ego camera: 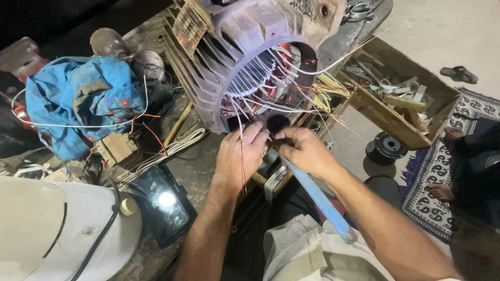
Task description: The person works on an electric motor stator, using a blue plastic tool to push and arrange copper wires within the stator slots. They repeatedly insert, adjust, and reposition the wires by hand while seated at a cluttered workbench.
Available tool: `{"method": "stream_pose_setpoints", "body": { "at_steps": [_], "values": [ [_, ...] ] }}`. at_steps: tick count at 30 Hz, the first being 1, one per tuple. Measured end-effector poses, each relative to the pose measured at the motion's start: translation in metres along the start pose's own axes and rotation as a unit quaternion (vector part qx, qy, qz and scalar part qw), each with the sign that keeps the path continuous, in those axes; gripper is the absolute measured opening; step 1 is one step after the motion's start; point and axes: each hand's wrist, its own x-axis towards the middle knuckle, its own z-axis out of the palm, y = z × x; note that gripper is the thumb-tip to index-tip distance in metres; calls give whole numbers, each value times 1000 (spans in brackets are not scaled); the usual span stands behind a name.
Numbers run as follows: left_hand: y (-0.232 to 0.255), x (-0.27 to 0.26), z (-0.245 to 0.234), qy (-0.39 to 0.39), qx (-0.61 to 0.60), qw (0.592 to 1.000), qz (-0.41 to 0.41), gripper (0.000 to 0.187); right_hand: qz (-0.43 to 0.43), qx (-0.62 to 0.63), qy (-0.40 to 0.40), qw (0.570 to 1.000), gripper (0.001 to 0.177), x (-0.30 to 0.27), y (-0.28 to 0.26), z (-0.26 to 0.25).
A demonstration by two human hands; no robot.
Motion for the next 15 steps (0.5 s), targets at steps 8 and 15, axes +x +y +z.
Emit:
{"method": "stream_pose_setpoints", "body": {
  "at_steps": [8, 15],
  "values": [
    [-4, -6, 1, -12, -12, 1000, 7, 43, 178, 216, -57, 958, 34, -55, 34, -37],
    [-2, -1, -7, -23, -21, 999, 7, 35, 121, 243, -94, 958, 33, -1, -10, -19]
  ]
}}
